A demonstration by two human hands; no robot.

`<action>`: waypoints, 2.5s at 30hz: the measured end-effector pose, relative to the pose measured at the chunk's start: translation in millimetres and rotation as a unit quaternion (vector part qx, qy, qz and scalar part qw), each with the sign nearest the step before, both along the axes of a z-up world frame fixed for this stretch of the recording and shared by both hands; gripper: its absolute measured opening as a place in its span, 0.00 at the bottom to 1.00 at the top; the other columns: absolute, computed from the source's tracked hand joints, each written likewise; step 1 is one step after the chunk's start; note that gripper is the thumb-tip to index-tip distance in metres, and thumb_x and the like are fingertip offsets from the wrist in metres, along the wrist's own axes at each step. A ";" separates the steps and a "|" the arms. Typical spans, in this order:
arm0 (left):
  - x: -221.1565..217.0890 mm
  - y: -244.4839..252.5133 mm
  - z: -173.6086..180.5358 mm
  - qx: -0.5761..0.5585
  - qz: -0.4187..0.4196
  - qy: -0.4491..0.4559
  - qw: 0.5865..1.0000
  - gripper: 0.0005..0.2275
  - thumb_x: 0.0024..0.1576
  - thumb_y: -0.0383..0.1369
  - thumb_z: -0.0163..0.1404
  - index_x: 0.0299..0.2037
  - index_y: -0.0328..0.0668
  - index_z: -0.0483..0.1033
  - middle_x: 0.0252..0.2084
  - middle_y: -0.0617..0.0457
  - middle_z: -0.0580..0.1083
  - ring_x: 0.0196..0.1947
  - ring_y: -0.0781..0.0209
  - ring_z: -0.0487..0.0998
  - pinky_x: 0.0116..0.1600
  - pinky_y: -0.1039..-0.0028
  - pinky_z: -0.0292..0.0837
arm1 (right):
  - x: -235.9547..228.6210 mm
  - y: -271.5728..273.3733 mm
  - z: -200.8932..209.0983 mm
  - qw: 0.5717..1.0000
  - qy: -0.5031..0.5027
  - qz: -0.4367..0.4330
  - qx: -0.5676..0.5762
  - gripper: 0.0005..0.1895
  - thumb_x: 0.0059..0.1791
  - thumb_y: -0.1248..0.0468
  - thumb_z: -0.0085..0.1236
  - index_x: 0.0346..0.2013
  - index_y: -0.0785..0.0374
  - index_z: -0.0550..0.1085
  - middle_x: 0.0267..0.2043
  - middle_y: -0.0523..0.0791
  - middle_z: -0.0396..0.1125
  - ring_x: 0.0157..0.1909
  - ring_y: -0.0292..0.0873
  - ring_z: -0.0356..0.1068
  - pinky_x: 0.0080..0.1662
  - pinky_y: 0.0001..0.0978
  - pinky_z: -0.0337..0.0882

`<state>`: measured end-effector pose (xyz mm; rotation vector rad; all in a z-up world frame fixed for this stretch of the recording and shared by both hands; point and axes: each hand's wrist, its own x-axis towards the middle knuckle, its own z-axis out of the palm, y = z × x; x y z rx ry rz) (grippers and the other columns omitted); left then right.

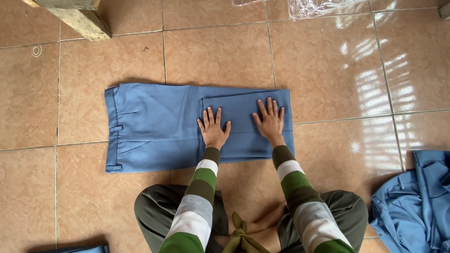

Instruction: The person is sitting on the floor and folding blue trousers into neat rectangles.

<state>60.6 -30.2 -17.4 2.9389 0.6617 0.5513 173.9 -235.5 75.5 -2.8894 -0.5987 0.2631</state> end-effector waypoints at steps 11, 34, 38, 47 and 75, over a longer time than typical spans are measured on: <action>-0.9 -5.1 7.6 0.005 0.010 0.013 1.000 0.33 0.58 0.57 0.39 0.74 0.65 0.55 0.79 0.49 0.47 0.79 0.49 0.39 0.73 0.40 0.34 | 29.4 -5.7 -26.6 0.982 -0.022 -0.172 0.070 0.37 0.57 0.36 0.32 0.76 0.47 0.52 0.80 0.55 0.38 0.80 0.55 0.34 0.71 0.66 0.31; -1.0 -5.2 9.7 0.017 0.008 -0.003 1.000 0.32 0.58 0.57 0.39 0.74 0.66 0.56 0.79 0.51 0.48 0.78 0.51 0.41 0.72 0.41 0.39 | 48.6 -43.3 4.9 0.994 0.075 -0.077 -0.006 0.39 0.54 0.29 0.27 0.78 0.35 0.44 0.82 0.46 0.30 0.81 0.53 0.27 0.73 0.62 0.29; -0.1 -4.4 8.8 0.011 0.009 0.013 1.000 0.32 0.58 0.57 0.37 0.74 0.65 0.56 0.79 0.50 0.48 0.79 0.50 0.39 0.72 0.40 0.37 | 43.9 -49.5 -10.8 0.988 0.042 -0.146 0.025 0.42 0.55 0.32 0.29 0.79 0.48 0.44 0.81 0.55 0.32 0.81 0.57 0.28 0.72 0.66 0.28; -0.1 7.7 -6.0 -0.061 -0.019 0.088 0.994 0.33 0.60 0.59 0.35 0.76 0.63 0.50 0.80 0.48 0.42 0.79 0.50 0.33 0.72 0.39 0.31 | -67.3 10.7 -11.3 0.993 -0.070 0.076 0.053 0.34 0.56 0.38 0.35 0.75 0.41 0.54 0.79 0.50 0.45 0.79 0.51 0.42 0.71 0.66 0.36; -91.4 36.7 36.7 -0.146 0.179 0.152 0.961 0.57 0.45 0.78 0.33 0.76 0.43 0.39 0.77 0.29 0.38 0.77 0.30 0.33 0.61 0.19 0.34 | -19.2 -68.3 -58.5 0.977 0.042 -0.147 0.150 0.15 0.47 0.53 0.59 0.40 0.59 0.70 0.54 0.54 0.65 0.42 0.61 0.74 0.39 0.48 0.75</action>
